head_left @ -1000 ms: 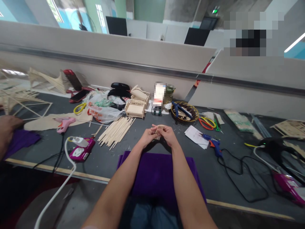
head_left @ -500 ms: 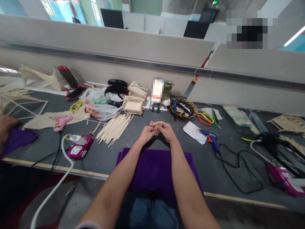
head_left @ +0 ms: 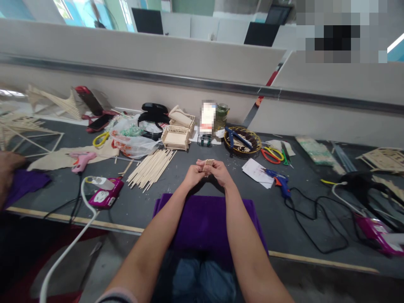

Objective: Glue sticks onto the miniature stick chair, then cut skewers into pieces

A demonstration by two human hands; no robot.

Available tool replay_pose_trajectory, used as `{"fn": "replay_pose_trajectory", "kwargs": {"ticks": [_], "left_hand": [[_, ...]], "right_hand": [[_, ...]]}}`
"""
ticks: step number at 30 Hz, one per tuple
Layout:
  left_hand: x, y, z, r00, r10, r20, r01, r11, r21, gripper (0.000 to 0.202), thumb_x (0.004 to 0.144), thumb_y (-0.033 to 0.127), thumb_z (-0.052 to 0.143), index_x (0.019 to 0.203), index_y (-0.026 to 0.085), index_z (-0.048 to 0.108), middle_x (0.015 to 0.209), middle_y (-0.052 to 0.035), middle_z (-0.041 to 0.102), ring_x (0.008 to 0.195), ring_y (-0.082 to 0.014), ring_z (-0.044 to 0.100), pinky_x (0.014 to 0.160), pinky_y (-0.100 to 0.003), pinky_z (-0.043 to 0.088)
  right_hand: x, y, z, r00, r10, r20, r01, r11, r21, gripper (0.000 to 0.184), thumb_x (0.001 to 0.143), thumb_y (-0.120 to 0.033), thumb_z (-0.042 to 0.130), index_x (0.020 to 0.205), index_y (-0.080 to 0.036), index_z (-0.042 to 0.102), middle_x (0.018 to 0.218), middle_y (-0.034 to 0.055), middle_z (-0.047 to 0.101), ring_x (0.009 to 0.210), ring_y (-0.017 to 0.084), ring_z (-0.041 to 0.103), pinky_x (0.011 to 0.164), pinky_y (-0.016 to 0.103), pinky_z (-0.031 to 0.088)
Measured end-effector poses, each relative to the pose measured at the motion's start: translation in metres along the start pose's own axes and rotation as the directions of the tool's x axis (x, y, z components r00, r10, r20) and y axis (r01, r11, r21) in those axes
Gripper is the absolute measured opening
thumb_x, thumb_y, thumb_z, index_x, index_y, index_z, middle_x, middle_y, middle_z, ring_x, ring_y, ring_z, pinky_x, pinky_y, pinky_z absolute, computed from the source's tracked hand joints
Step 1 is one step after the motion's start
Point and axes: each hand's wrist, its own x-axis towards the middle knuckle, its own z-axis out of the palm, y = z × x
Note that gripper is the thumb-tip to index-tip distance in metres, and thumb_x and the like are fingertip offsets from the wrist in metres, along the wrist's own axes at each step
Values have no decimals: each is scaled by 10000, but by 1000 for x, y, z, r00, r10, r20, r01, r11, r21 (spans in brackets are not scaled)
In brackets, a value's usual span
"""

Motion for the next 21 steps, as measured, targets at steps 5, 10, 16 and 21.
{"fn": "replay_pose_trajectory", "kwargs": {"ticks": [5,10,16,21], "left_hand": [[-8,10,-1,1000,-26,-16,25,999,-25,454,521,480,819,429,119,558,415,51,435,444,-46,332,462,-200,258],[-18,23,-1,982,-141,126,167,959,-231,412,470,428,872,664,96,726,622,-53,683,589,-138,592,609,-257,461],[-21,26,0,942,-285,176,328,892,-311,441,440,403,897,695,88,722,651,-84,703,585,-152,624,608,-270,487],[-20,25,-1,947,-279,160,316,895,-313,441,426,395,897,701,95,727,669,-85,709,615,-169,640,626,-281,493]], "right_hand": [[-2,-13,6,999,37,0,-37,999,-14,389,712,-547,737,912,-215,758,1066,91,746,1174,281,611,1030,453,441],[-2,-15,11,996,75,-44,-73,996,46,355,739,-543,713,865,-212,746,960,82,766,1022,268,685,911,414,527],[0,-9,13,980,165,-113,-160,986,51,375,709,-542,725,842,-192,722,924,85,767,784,235,723,641,317,570],[-1,-12,14,975,190,-116,-186,981,45,366,715,-541,714,843,-197,718,931,85,766,781,237,720,619,317,568]]}}
